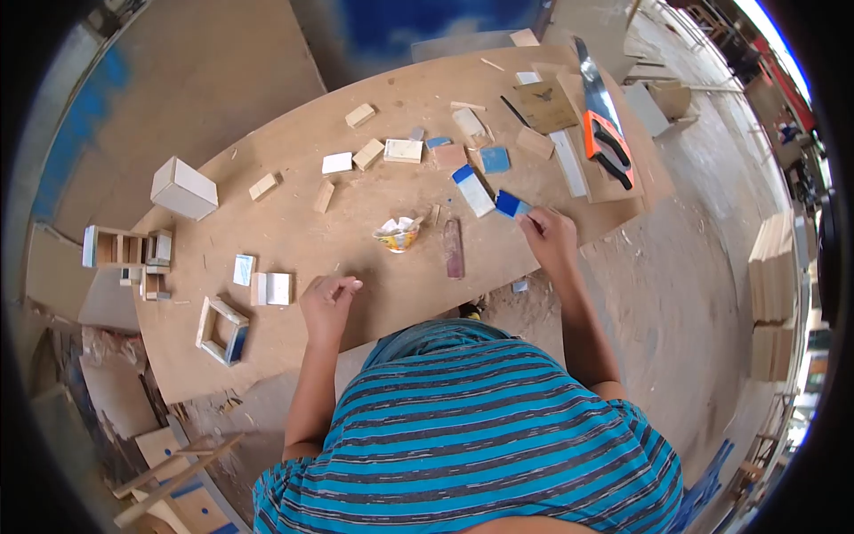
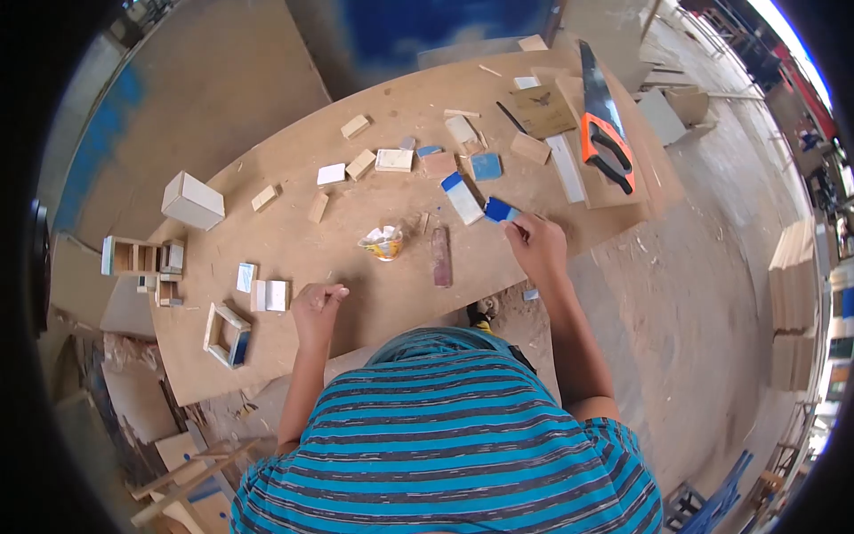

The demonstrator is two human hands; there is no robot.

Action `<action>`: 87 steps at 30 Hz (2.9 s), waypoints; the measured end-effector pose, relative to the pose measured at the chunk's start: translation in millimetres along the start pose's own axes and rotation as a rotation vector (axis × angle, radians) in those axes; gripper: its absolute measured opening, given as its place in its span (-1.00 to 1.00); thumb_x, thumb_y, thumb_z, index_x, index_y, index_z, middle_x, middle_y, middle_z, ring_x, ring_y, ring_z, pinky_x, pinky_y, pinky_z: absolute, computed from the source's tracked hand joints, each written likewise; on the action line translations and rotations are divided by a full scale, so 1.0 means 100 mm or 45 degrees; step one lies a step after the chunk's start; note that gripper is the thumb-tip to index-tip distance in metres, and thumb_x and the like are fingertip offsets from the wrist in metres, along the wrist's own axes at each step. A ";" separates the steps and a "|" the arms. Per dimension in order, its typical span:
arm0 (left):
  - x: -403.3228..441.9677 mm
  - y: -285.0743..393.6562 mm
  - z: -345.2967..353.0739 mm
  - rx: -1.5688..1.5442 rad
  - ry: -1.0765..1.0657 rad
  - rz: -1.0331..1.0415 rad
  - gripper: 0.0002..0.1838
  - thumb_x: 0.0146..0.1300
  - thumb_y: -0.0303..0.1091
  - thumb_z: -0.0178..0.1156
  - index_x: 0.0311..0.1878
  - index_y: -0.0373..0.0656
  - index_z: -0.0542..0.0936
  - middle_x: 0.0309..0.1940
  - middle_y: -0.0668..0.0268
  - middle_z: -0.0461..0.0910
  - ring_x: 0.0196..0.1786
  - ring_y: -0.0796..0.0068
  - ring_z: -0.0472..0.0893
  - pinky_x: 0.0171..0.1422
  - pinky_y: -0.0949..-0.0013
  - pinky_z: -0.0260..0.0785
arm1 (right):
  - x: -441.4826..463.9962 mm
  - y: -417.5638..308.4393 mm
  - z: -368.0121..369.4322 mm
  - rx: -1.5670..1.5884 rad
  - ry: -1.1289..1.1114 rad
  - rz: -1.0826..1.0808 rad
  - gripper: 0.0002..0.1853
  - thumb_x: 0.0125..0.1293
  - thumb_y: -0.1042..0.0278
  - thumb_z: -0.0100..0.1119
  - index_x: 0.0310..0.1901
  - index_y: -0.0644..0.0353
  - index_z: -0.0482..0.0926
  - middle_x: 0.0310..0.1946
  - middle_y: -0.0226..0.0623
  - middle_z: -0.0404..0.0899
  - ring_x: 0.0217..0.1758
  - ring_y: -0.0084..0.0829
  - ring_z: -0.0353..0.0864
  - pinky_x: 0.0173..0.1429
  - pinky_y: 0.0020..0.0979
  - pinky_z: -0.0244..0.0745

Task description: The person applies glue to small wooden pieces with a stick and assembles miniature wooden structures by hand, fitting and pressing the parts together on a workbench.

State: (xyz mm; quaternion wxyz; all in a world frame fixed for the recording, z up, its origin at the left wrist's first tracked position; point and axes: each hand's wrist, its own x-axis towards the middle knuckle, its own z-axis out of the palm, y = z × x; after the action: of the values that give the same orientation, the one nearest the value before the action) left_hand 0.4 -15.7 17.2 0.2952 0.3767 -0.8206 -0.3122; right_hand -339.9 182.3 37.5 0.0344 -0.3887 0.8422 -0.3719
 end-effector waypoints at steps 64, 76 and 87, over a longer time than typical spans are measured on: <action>1.50 1.05 1.23 -0.320 -0.176 -0.075 -0.44 0.27 -0.26 0.34 0.32 -0.21 0.51 0.15 0.17 0.65 0.24 0.32 0.56 0.34 0.19 0.35 | 1.31 0.72 -0.14 1.193 -0.789 0.468 -0.53 0.50 0.30 0.07 0.37 0.28 0.40 0.12 -0.17 0.61 0.07 -0.40 0.64 0.08 -0.39 0.59; 0.51 1.37 1.47 -1.489 -0.171 -0.725 -0.38 0.46 -0.20 0.14 0.49 -0.14 0.23 0.15 0.15 0.54 0.17 0.37 0.55 0.29 0.27 0.40 | 0.70 -0.19 0.27 0.644 -1.066 -0.442 -0.17 0.08 0.23 0.47 0.39 0.22 0.34 0.05 -0.03 0.59 0.03 -0.07 0.63 0.11 -0.17 0.57; -0.20 0.59 0.57 -2.401 0.135 -0.892 -0.26 0.34 0.07 0.02 0.45 -0.23 0.29 0.04 0.06 0.55 -0.18 0.22 0.54 -0.04 0.17 0.46 | 0.11 -0.25 0.67 -0.041 -0.692 -1.150 -0.51 0.04 0.30 0.43 0.09 -0.01 0.62 0.21 -0.33 0.46 0.36 -0.11 0.31 0.38 -0.03 0.28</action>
State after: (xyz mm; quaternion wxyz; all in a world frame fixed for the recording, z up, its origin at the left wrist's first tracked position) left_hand -55.2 47.4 19.6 0.4005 0.2230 -0.0674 -0.8862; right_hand -308.6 124.1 7.6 0.0819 -0.7958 0.5573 -0.2223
